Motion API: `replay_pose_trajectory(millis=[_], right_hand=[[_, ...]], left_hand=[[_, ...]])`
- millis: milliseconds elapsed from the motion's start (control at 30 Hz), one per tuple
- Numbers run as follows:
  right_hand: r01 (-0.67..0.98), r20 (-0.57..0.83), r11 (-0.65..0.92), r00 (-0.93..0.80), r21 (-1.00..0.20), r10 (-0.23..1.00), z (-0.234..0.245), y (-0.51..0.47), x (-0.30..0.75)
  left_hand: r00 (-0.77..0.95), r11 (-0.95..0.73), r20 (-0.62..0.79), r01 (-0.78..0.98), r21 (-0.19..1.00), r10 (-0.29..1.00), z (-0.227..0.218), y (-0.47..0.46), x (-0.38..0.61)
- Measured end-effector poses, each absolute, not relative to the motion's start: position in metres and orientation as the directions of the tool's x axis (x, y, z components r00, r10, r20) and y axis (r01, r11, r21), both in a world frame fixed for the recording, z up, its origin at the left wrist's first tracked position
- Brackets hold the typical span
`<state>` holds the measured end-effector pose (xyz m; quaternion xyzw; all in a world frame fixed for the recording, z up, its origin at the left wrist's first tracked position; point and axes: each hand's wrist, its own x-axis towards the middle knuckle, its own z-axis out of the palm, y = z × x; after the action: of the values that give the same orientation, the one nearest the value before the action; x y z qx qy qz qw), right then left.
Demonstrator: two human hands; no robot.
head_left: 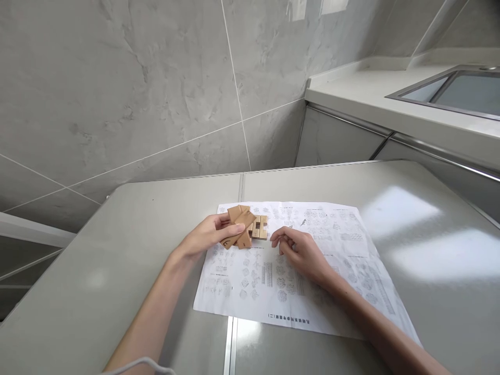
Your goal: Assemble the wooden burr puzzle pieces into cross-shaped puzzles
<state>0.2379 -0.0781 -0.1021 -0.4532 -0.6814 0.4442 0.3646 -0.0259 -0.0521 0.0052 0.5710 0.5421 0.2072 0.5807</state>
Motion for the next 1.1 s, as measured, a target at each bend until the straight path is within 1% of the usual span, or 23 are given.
replay_pose_trajectory(millis=[100,167,233,300,367,433,533,633,733,833,1100], right_hand=[[0.191,0.069,0.131,-0.298,-0.973,0.952,-0.100,-0.077,0.239],[0.068,0.045,0.065,-0.261,-0.996,0.964,-0.097,-0.076,0.241],[-0.061,0.009,-0.002,-0.184,-0.998,0.983,-0.094,-0.074,0.244],[-0.169,-0.054,-0.068,-0.084,-0.983,0.995,-0.093,-0.072,0.249],[-0.260,-0.126,-0.127,-0.020,-0.957,0.992,-0.093,-0.070,0.253],[-0.320,-0.164,-0.160,-0.015,-0.934,0.986,-0.093,-0.067,0.256],[-0.378,-0.144,-0.148,-0.040,-0.914,0.989,-0.095,-0.063,0.256],[-0.390,-0.104,-0.113,-0.045,-0.914,0.994,-0.098,-0.061,0.254],[-0.312,-0.059,-0.066,-0.031,-0.948,0.998,-0.102,-0.061,0.252],[-0.258,-0.015,-0.026,-0.044,-0.966,0.999,-0.106,-0.061,0.252],[-0.269,0.009,-0.006,-0.054,-0.963,0.999,-0.104,-0.063,0.252]], left_hand=[[0.489,0.277,-0.317,0.155,0.948,0.813,0.002,-0.056,-0.005],[0.597,0.328,-0.271,0.013,0.945,0.755,-0.006,-0.059,0.014],[0.648,0.382,-0.241,-0.084,0.920,0.723,-0.016,-0.062,0.036],[0.654,0.435,-0.222,-0.181,0.882,0.723,-0.028,-0.066,0.058],[0.634,0.461,-0.210,-0.259,0.849,0.744,-0.038,-0.069,0.079],[0.576,0.453,-0.209,-0.319,0.832,0.790,-0.047,-0.070,0.094],[0.458,0.415,-0.217,-0.393,0.820,0.862,-0.055,-0.070,0.105],[0.331,0.372,-0.242,-0.421,0.827,0.912,-0.060,-0.069,0.105],[0.241,0.345,-0.264,-0.417,0.841,0.934,-0.062,-0.069,0.099],[0.165,0.337,-0.297,-0.356,0.872,0.941,-0.063,-0.071,0.090],[0.054,0.299,-0.294,-0.192,0.935,0.954,-0.050,-0.070,0.058]])
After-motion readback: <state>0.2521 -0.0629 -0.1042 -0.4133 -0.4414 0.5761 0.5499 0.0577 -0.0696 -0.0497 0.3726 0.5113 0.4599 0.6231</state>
